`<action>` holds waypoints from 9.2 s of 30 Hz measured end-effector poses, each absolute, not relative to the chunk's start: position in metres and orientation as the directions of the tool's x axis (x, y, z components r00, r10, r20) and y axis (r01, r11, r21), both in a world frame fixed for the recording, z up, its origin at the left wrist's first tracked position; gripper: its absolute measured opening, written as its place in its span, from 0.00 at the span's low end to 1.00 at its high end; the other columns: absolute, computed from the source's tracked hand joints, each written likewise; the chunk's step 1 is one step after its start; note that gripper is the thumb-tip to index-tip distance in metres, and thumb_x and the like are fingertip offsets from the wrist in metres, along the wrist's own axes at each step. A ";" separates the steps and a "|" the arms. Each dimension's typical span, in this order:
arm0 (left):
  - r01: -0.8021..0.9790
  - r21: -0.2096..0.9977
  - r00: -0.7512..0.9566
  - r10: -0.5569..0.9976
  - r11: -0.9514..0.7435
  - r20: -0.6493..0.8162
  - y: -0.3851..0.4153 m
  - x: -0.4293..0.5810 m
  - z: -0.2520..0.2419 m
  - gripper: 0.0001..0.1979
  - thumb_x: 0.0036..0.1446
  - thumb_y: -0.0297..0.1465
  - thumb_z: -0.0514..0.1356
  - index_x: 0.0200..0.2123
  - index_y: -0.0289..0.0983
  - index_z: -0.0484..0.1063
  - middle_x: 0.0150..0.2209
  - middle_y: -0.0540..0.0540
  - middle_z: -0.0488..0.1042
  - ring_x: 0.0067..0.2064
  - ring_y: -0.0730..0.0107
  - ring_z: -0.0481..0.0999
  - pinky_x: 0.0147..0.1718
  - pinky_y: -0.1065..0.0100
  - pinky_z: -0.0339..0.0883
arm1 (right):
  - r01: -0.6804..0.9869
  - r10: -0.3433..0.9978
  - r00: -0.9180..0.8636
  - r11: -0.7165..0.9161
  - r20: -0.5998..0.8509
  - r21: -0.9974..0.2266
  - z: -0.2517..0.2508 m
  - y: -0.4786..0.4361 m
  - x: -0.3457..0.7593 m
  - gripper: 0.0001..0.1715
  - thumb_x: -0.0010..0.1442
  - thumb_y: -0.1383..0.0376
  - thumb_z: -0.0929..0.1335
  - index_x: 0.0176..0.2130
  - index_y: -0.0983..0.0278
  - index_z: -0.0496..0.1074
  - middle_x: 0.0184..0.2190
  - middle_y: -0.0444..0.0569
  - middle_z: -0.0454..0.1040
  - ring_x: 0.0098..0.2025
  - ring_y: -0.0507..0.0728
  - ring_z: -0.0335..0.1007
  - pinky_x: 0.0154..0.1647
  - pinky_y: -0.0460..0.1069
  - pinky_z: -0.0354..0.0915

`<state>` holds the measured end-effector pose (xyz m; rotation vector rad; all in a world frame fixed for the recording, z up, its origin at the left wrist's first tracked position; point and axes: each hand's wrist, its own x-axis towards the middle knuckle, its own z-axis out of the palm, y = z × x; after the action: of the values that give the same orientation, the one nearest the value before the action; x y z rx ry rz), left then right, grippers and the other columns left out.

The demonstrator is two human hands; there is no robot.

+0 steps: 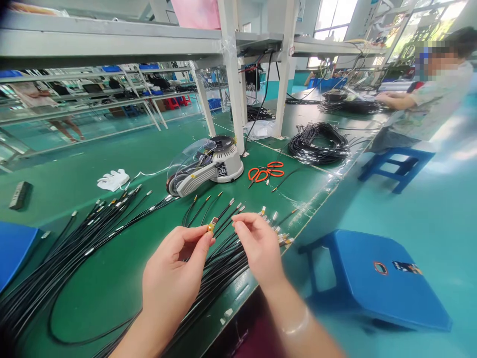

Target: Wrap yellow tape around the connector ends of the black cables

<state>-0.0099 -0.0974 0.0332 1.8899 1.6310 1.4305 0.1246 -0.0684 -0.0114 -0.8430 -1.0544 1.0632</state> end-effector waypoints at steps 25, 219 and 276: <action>0.695 0.581 0.006 0.811 -0.424 0.585 -0.100 -0.008 0.028 0.05 0.58 0.24 0.58 0.35 0.38 0.73 0.29 0.51 0.72 0.30 0.74 0.74 0.30 0.72 0.68 | -0.380 0.992 -0.096 0.041 0.083 -0.924 0.004 -0.064 0.117 0.11 0.48 0.60 0.75 0.29 0.64 0.73 0.26 0.43 0.73 0.29 0.50 0.67 0.31 0.45 0.66; -0.222 0.849 0.539 0.786 0.480 -0.303 -0.060 -0.024 0.038 0.15 0.56 0.37 0.62 0.30 0.29 0.76 0.25 0.44 0.72 0.23 0.73 0.71 0.18 0.74 0.69 | -0.226 0.943 -0.322 0.014 0.088 -0.974 0.028 -0.053 0.143 0.14 0.57 0.59 0.71 0.26 0.64 0.68 0.21 0.42 0.72 0.24 0.52 0.71 0.31 0.49 0.66; 0.046 0.969 0.145 0.959 0.241 -0.246 -0.065 -0.004 0.035 0.13 0.46 0.37 0.67 0.29 0.32 0.75 0.22 0.50 0.71 0.19 0.76 0.69 0.21 0.72 0.64 | -0.053 0.976 -0.200 0.077 0.087 -0.996 0.004 -0.031 0.155 0.16 0.52 0.53 0.72 0.28 0.64 0.74 0.25 0.44 0.74 0.29 0.52 0.67 0.34 0.48 0.64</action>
<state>-0.0038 -0.0645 0.0345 1.1133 1.2257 0.9063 0.1554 -0.0314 0.0036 -1.0116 -1.3605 1.3143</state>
